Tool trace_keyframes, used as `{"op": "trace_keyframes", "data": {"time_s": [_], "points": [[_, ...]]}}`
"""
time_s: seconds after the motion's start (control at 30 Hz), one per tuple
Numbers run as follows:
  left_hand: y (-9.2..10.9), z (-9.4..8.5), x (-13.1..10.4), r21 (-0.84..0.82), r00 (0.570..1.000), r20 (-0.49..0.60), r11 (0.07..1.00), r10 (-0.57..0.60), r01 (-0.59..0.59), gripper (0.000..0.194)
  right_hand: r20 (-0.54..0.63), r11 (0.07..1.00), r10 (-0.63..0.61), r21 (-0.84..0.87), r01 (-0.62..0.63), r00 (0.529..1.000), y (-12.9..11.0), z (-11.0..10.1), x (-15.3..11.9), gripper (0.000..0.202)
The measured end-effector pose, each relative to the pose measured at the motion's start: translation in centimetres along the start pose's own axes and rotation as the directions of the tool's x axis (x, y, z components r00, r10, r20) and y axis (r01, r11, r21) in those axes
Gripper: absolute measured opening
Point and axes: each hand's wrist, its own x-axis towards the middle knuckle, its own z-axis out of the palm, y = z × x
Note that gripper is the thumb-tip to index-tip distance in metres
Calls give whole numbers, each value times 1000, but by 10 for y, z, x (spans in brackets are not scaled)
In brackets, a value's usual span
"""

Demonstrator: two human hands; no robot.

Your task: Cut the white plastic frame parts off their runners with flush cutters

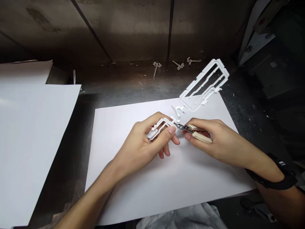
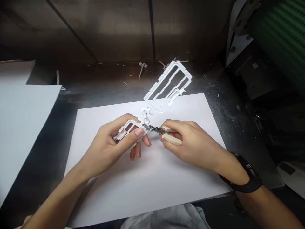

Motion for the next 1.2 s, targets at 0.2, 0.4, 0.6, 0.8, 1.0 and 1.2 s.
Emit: {"op": "trace_keyframes", "data": {"time_s": [0.2,0.4,0.6,0.8,1.0,1.2], "points": [[3,0,1,49,1000,0,999,-19,19,17,27,999,-13,-37,14,1000,2,0,0,8],[2,-2,1,35,999,15,999,-42,41,11,84,999,-24,-21,26,996,1,0,-1,9],[1,-3,1,0,991,63,993,-119,119,9,145,1000,11,7,-12,989,6,-1,0,17],[2,-3,0,3,978,99,983,-185,186,11,297,989,73,99,-107,952,8,-5,0,35],[3,-4,0,7,973,136,983,-185,185,17,387,965,85,199,-173,918,0,-8,-1,43],[-1,-5,2,27,974,141,984,-179,177,16,327,986,109,81,-143,939,5,-2,-1,43]]}}
